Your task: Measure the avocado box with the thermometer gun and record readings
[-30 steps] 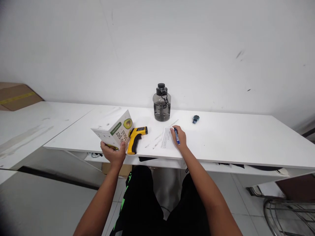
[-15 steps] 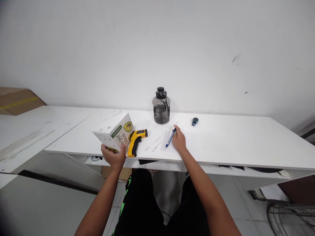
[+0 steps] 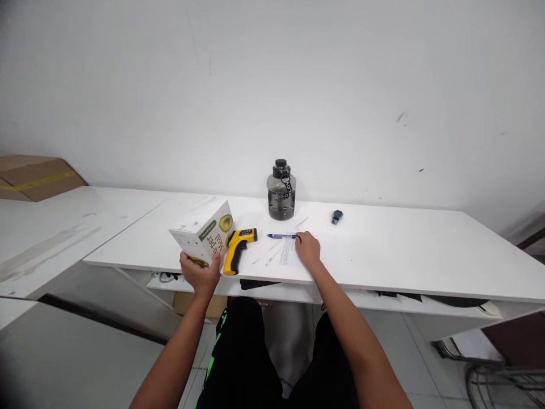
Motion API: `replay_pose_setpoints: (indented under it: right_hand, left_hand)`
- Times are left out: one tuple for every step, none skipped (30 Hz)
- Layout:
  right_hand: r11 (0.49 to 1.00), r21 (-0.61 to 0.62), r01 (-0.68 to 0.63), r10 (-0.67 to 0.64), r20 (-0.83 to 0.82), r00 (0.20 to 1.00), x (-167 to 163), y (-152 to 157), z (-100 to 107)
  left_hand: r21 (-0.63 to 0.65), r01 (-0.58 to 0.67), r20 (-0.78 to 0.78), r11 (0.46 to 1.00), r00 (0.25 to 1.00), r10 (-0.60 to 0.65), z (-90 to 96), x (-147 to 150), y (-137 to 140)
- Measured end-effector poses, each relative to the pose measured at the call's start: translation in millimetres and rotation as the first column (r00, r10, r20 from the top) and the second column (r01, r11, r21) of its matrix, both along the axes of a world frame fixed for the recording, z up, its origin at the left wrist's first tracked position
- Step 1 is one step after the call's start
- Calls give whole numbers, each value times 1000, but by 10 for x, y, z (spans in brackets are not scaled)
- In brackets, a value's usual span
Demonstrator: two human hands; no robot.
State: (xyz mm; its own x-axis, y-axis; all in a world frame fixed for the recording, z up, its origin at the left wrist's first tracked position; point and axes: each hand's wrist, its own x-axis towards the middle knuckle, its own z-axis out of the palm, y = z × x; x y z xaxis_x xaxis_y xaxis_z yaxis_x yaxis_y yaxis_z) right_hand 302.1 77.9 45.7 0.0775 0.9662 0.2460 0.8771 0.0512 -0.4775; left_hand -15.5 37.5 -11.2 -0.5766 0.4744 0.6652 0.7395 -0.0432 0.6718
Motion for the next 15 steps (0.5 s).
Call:
replay_pose_setpoints:
  right_hand:
    - [1000, -18, -1, 1, 26, 1000, -11, 2, 6]
    - [1000, -27, -2, 3, 42, 999, -19, 5, 12]
    - [1000, -29, -1, 2, 49, 999, -22, 10, 20]
    - [999, -33, -2, 4, 48, 999, -18, 17, 32]
    - [999, -42, -8, 9, 42, 999, -6, 25, 51]
    - [998, -63, -18, 19, 28, 999, 10, 32, 77]
    - [994, -101, -32, 32, 5, 999, 29, 35, 112]
    - [987, -154, -49, 45, -28, 999, 43, 31, 156]
    - [976, -207, -61, 48, -67, 997, 45, 17, 206]
    - [967, -246, -60, 37, -100, 994, 29, -11, 261]
    - [967, -250, -44, 14, -123, 992, -13, -54, 318]
    - [976, -218, -22, -7, -131, 991, -85, -112, 372]
    - [988, -152, -1, -18, -124, 992, -186, -183, 422]
    - [998, -67, -4, -3, -105, 994, -316, -263, 465]
    - [999, -8, -48, 47, -82, 996, -467, -347, 501]
  left_hand:
    - [-3, 2, -3, 1000, 1000, -2, 4, 3, 2]
    - [-5, 4, -5, 1000, 1000, -4, 10, 6, 2]
    - [-7, 4, -4, 1000, 1000, -4, 18, 10, 1]
    - [-9, 4, 2, 1000, 1000, -4, 30, 16, -2]
    - [-12, 5, 11, 1000, 1000, -5, 45, 23, -7]
    - [-17, 9, 20, 1000, 1000, -9, 64, 31, -16]
    - [-23, 17, 30, 1000, 999, -16, 86, 41, -26]
    - [-28, 28, 39, 999, 999, -27, 109, 50, -39]
    - [-31, 43, 47, 999, 998, -41, 132, 59, -53]
    - [-32, 56, 55, 998, 997, -54, 155, 67, -66]
    - [-30, 67, 65, 997, 996, -65, 176, 73, -80]
    - [-28, 75, 76, 997, 994, -73, 194, 77, -92]
    - [-24, 80, 86, 996, 993, -78, 208, 79, -103]
    - [-21, 85, 93, 996, 992, -83, 219, 81, -112]
    - [-19, 90, 98, 996, 991, -88, 226, 81, -120]
